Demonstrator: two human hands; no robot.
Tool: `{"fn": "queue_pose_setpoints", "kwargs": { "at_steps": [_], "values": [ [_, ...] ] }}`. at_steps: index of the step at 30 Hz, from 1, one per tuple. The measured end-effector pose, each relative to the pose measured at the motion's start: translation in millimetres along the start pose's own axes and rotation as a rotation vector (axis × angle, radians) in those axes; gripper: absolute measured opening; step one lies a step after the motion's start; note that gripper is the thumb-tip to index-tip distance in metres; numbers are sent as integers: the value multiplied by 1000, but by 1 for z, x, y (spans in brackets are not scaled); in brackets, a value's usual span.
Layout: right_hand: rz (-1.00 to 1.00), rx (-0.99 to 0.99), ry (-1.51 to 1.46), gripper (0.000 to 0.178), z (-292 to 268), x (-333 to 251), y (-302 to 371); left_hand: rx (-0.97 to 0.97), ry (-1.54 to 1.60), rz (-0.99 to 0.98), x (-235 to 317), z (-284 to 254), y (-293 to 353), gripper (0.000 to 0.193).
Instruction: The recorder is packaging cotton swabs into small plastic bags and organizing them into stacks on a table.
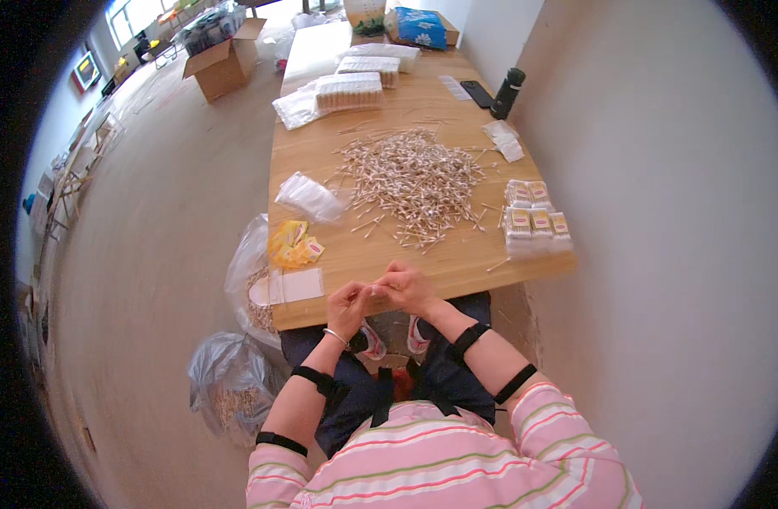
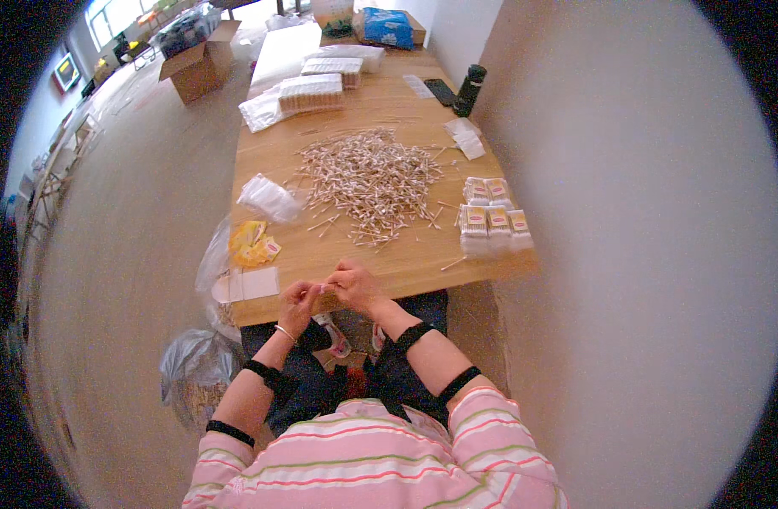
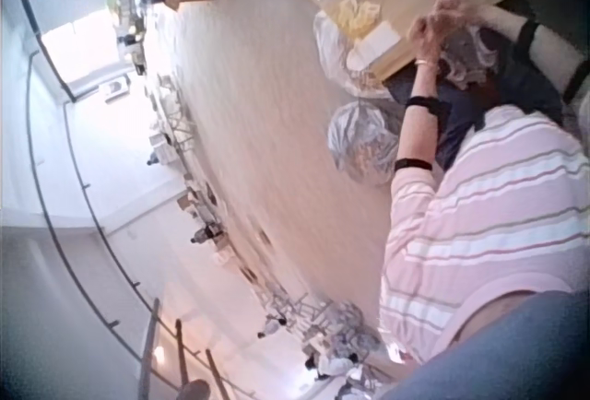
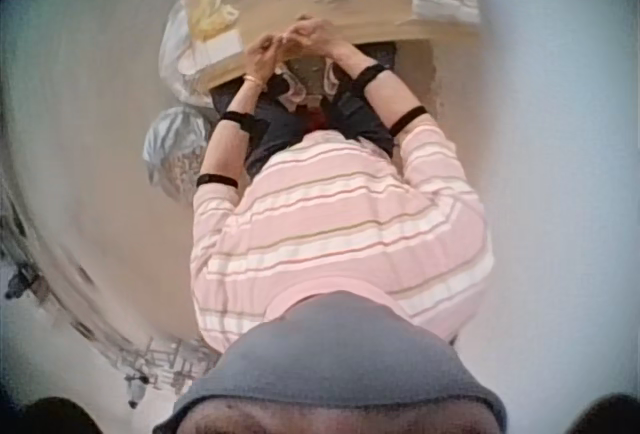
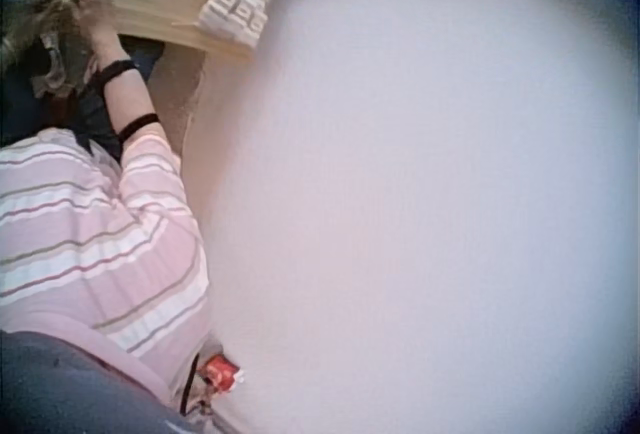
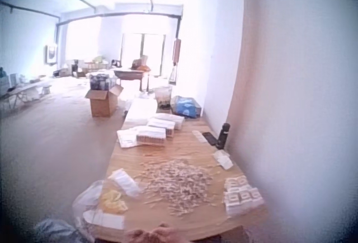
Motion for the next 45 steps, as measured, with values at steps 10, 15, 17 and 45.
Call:
{"fn": "queue_pose_setpoints", "kwargs": {
  "at_steps": [10,15,17,45],
  "values": [
    [138,-8,-119,14,10,12,-4,72,250,-199,-17,7,-6,15],
    [114,-38,-31,12,-7,11,-4,132,176,-87,1,13,-12,13],
    [121,37,25,7,-23,12,-3,150,173,-171,5,16,-16,13],
    [600,845,109,29,-158,115,12,93,286,-320,-43,-19,-11,15]
  ]
}}
Point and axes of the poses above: each hand's wrist, its own y-axis away from the middle knuckle, its own z-axis out of the palm, x = y × z, the point moved 4 cm from there along -y, towards the middle knuckle
